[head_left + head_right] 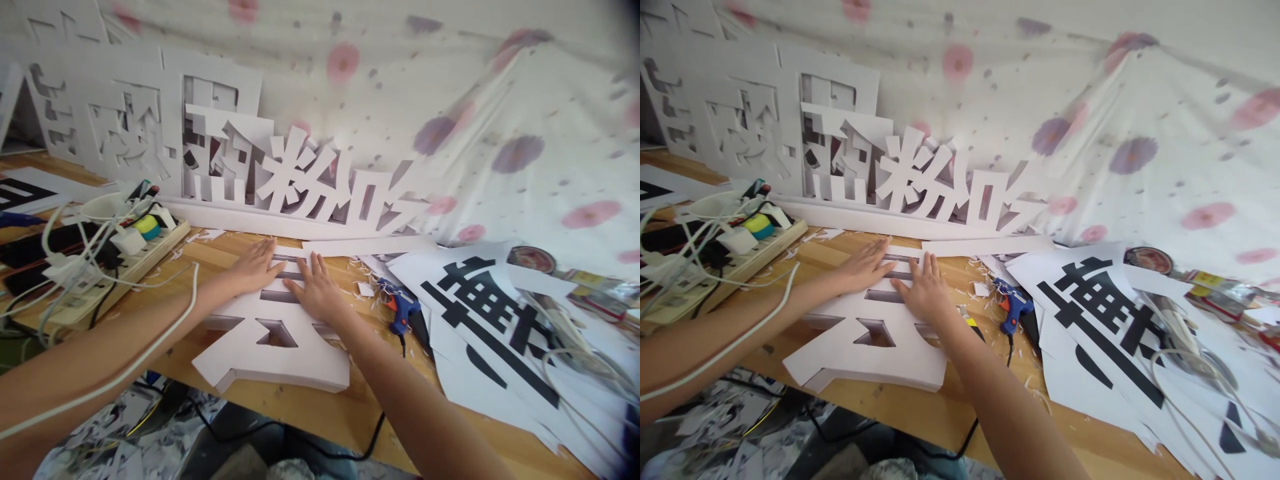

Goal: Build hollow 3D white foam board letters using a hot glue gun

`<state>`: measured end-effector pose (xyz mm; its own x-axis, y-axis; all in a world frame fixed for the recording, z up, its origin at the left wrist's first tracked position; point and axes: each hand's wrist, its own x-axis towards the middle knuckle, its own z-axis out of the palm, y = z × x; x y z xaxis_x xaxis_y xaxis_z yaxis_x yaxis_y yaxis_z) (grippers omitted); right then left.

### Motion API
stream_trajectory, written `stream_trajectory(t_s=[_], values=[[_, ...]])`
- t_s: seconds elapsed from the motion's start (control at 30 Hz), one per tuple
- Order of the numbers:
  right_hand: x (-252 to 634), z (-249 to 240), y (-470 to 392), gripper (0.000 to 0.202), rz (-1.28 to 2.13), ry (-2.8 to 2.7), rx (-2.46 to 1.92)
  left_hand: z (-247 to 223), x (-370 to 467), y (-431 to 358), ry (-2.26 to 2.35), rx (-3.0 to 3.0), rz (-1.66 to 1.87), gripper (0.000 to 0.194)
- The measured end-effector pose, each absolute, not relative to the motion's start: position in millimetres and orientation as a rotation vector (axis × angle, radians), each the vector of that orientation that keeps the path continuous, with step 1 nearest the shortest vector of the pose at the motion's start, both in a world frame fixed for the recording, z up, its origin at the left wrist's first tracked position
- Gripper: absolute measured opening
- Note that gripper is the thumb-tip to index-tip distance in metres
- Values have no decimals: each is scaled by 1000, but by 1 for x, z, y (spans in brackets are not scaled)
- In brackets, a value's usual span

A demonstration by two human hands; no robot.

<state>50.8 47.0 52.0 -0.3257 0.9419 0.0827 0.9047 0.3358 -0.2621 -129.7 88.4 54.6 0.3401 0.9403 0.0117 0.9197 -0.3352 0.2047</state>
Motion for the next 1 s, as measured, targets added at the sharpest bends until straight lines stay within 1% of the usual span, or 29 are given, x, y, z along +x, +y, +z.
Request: stream_trajectory(t_s=[0.2, 0.43, 0.63, 0.8, 0.87, 1.0], values=[[49, 56, 45, 76, 300, -2354, -1731, 53, -128, 84, 1702, 2484, 240, 80], [47, 60, 42, 73, 258, -2367, -1745, 50, -128, 87, 1691, 2513, 266, 75], [44, 73, 39, 74, 200, -2466, -1774, 51, -129, 87, 1671, 2511, 205, 76], [44, 76, 40, 74, 198, -2479, -1782, 60, -124, 89, 1677, 2482, 129, 77], [44, 76, 41, 73, 232, -2478, -1787, 66, -121, 94, 1705, 2453, 120, 72], [45, 76, 43, 73, 280, -2490, -1798, 68, -115, 107, 1836, 2418, 190, 56]])
